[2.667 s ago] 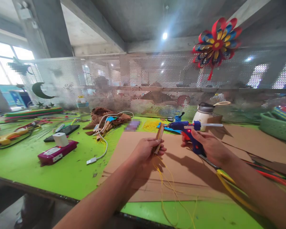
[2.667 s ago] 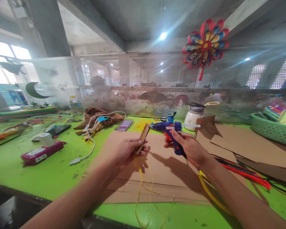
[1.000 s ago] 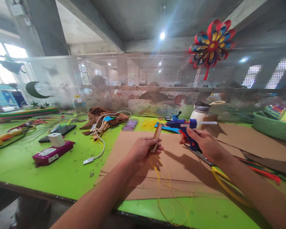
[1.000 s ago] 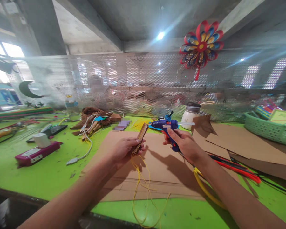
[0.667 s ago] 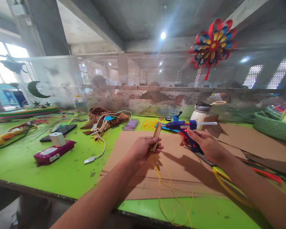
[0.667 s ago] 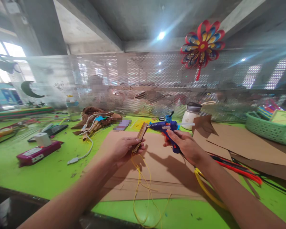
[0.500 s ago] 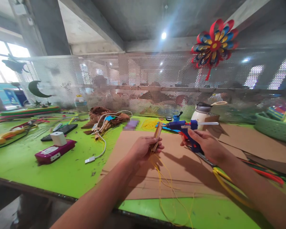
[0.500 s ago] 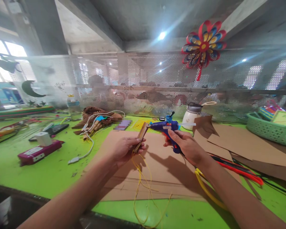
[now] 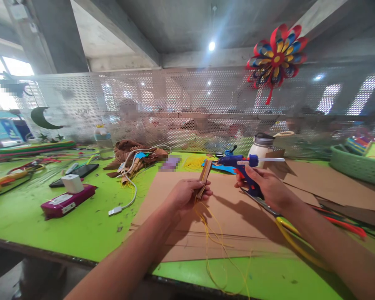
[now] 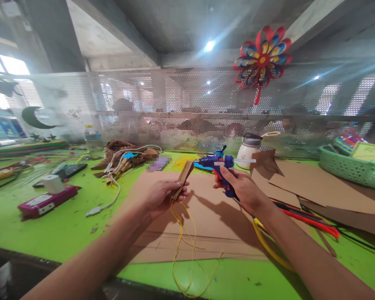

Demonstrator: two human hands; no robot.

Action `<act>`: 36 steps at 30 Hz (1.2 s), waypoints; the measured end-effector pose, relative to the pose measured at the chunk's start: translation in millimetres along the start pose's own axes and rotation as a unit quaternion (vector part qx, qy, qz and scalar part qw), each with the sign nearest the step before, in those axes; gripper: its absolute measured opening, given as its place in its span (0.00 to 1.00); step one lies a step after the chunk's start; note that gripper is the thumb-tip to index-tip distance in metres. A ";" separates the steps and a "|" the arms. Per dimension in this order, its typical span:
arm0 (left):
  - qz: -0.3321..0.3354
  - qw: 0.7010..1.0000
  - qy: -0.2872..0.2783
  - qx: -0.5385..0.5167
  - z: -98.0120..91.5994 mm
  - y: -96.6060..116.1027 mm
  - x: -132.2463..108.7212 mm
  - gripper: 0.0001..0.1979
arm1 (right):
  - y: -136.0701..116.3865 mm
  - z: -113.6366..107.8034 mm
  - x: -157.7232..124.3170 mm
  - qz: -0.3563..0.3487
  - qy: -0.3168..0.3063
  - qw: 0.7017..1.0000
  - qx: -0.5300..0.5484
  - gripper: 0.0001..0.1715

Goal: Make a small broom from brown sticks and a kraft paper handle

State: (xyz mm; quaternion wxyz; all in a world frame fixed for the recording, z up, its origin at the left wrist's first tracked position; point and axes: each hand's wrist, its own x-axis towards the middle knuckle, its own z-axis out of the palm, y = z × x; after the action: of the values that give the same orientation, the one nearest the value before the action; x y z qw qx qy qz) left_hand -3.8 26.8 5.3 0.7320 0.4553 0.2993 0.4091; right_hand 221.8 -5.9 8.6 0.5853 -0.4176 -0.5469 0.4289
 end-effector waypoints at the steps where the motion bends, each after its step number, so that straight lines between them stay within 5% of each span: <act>1: -0.003 1.000 0.002 -0.004 -0.2 0.4 0.2 0.07 | 0.2 0.2 -0.1 -0.004 0.000 1.000 0.004 0.18; 36: -0.024 1.000 0.015 -0.003 5.8 4.3 -4.1 0.08 | 1.5 0.3 -0.2 0.028 -0.013 0.998 0.059 0.17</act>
State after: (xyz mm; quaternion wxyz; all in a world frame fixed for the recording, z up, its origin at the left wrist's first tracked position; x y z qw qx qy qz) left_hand -2.5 21.8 11.9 0.7387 0.4390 0.3200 0.3990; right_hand 221.4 -5.6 7.2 0.5894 -0.3923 -0.5164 0.4817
